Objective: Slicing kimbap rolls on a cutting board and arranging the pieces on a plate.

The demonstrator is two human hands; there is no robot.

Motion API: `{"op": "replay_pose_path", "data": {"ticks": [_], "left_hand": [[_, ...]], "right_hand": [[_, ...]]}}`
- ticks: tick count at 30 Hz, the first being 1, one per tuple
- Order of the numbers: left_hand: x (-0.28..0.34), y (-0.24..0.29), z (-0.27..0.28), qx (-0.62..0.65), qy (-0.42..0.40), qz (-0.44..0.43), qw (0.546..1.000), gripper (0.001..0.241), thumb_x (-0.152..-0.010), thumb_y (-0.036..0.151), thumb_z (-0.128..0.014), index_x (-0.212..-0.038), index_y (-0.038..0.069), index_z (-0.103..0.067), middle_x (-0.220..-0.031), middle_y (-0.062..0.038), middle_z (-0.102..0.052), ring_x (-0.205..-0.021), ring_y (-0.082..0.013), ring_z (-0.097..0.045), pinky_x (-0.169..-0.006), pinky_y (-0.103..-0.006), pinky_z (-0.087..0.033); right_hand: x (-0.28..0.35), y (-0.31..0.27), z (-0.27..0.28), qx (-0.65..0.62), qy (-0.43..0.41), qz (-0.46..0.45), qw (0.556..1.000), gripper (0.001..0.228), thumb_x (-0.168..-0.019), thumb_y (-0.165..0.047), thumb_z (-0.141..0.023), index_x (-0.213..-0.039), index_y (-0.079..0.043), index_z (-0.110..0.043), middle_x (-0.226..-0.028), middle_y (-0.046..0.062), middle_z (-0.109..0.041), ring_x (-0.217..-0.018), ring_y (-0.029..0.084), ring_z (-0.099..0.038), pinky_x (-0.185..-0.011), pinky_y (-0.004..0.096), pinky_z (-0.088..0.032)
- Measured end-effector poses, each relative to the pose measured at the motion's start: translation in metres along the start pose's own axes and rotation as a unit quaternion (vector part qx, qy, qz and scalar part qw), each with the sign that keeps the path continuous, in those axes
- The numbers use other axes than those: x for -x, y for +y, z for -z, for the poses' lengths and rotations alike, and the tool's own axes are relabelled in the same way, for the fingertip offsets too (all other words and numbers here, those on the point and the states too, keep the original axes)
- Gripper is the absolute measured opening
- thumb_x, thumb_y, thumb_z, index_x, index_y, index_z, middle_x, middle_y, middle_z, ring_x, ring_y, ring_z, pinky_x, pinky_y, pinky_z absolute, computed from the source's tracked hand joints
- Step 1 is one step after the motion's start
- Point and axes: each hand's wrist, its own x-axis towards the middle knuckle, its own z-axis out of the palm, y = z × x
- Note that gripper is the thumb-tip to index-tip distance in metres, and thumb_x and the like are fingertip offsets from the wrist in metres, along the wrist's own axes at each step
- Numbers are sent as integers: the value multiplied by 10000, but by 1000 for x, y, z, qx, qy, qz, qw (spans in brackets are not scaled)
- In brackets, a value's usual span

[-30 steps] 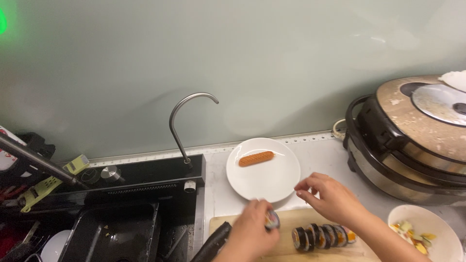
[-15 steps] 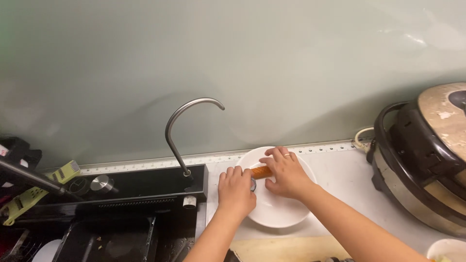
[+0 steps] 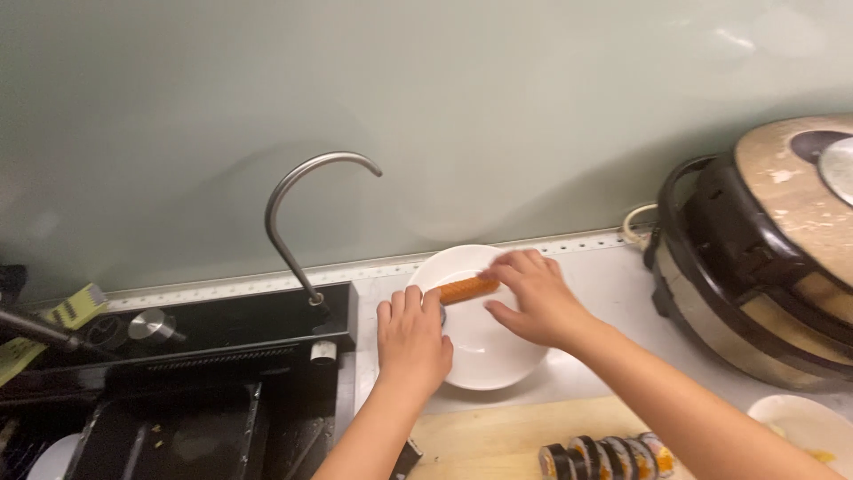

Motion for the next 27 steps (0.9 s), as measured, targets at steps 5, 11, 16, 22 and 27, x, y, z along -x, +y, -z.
{"op": "replay_pose_path", "data": {"ticks": [5, 11, 16, 22, 27], "left_hand": [[53, 36, 22, 180, -184, -84, 963, 627, -738, 253, -800, -1295, 67, -581, -1201, -140, -535, -1153, -329, -516, -934, -471, -425], [102, 75, 7, 241, -318, -115, 910, 924, -662, 386, -896, -1391, -7, -486, -1246, -179, -450, -1249, -368, -436, -1040, -467, -378], [110, 92, 8, 226, -292, -96, 924, 870, -653, 379, -890, -1352, 13, -523, -1236, -154, -451, -1240, -342, -440, -1033, -455, -374], [117, 96, 6, 263, -243, -66, 931, 631, -711, 354, -866, -1198, 44, -610, -1170, -131, -483, -1168, -312, -480, -959, -442, -402], [122, 95, -5, 281, -202, -69, 936, 545, -720, 310, -857, -1144, 50, -632, -1140, -119, -516, -1130, -304, -511, -924, -439, -415]], "right_hand": [[90, 13, 71, -113, -71, -10, 991, 418, -802, -274, -774, -1199, -154, -716, -1222, 49, -683, -1222, 272, -578, -1047, 453, -423], [175, -5, 66, -128, -156, -28, 979, 913, -663, -328, -932, -1461, -157, -523, -1320, 65, -653, -1228, 285, -561, -1036, 460, -374], [176, -36, 65, -124, -161, -25, 979, 1071, -610, -281, -967, -1512, -139, -406, -1310, 83, -629, -1263, 311, -548, -1075, 472, -331], [173, -43, 59, -139, -182, -76, 970, 1137, -629, -210, -937, -1566, -175, -295, -1236, 23, -675, -1185, 250, -595, -1140, 453, -289], [178, -33, 51, -153, -176, -67, 970, 1143, -646, -185, -926, -1586, -183, -276, -1210, 8, -692, -1157, 225, -621, -1145, 441, -304]]}}
